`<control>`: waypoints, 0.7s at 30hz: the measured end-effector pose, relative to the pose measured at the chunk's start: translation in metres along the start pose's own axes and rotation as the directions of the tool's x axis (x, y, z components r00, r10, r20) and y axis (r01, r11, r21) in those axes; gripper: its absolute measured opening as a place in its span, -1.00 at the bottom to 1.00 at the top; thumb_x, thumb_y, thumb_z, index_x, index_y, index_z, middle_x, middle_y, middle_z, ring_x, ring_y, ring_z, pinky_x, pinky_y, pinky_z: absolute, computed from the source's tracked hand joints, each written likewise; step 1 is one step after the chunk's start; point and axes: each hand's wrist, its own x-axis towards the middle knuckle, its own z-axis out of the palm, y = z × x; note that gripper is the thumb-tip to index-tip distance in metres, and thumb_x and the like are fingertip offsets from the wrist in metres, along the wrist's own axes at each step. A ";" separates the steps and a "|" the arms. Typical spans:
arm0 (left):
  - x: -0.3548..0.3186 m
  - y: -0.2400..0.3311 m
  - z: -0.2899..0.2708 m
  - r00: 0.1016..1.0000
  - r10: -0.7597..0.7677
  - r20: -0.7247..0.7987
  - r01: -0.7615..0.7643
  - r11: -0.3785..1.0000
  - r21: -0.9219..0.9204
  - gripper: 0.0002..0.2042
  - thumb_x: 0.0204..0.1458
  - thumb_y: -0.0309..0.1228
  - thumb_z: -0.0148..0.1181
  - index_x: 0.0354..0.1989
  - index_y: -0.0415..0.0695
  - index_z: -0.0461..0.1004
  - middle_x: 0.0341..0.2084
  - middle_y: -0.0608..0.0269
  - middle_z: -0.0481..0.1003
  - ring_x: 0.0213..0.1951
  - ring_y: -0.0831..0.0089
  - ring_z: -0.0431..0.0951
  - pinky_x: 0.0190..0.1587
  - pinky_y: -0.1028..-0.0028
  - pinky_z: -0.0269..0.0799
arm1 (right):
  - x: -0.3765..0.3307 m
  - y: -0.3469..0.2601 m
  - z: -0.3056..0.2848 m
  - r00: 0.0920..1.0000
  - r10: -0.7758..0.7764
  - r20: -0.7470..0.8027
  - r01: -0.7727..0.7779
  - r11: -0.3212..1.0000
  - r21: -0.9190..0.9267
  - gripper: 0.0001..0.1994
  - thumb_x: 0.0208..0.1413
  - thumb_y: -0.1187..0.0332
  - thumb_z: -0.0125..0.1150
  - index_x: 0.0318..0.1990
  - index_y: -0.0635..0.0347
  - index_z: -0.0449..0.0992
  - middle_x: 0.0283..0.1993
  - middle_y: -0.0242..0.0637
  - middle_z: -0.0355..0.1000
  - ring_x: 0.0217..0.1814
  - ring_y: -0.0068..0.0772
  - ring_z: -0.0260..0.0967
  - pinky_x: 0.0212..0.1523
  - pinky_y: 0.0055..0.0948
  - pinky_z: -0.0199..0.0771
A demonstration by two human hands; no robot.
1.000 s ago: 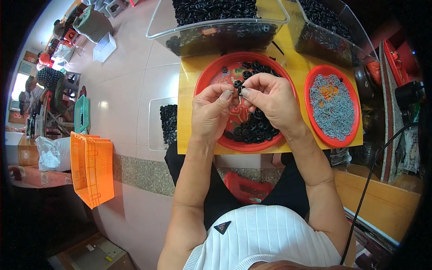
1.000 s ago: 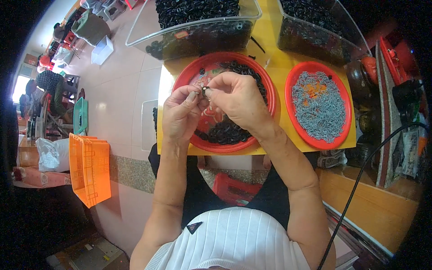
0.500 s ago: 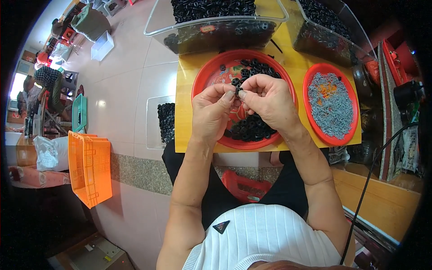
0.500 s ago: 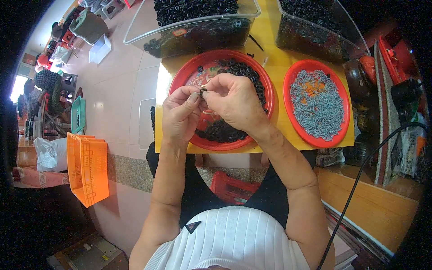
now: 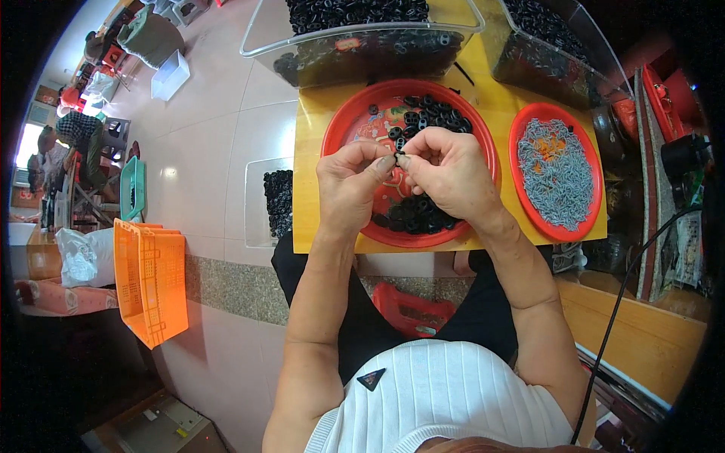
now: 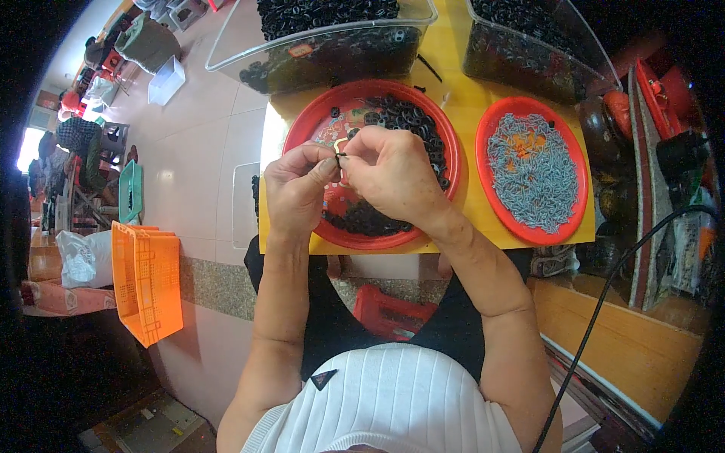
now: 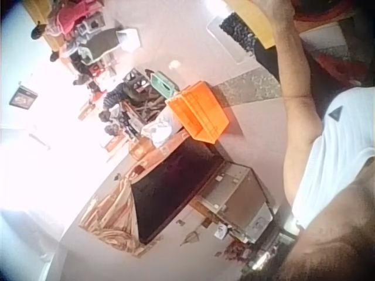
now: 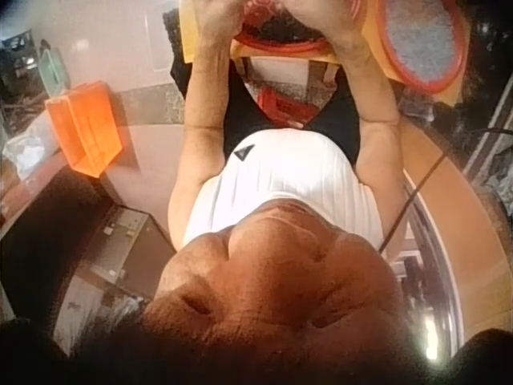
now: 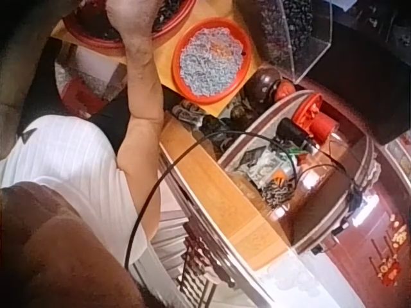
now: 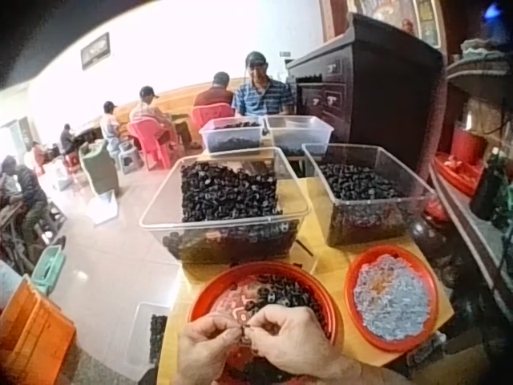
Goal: The person assembles plastic cord locks by hand, taking plastic components and springs from trays and fitting them together.
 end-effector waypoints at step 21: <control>-0.008 0.030 -0.012 0.996 -0.026 -0.082 0.056 0.921 0.386 -0.89 -0.15 -0.60 0.15 -0.40 -0.31 0.45 -0.46 0.21 0.47 -0.44 0.53 0.44 -0.34 0.57 0.36 | 0.005 -0.001 -0.011 0.992 0.093 0.090 -0.113 0.961 0.254 -0.91 -0.06 0.50 0.07 -0.45 0.38 0.39 -0.57 -0.29 0.38 -0.59 -0.62 0.35 -0.63 -0.67 0.40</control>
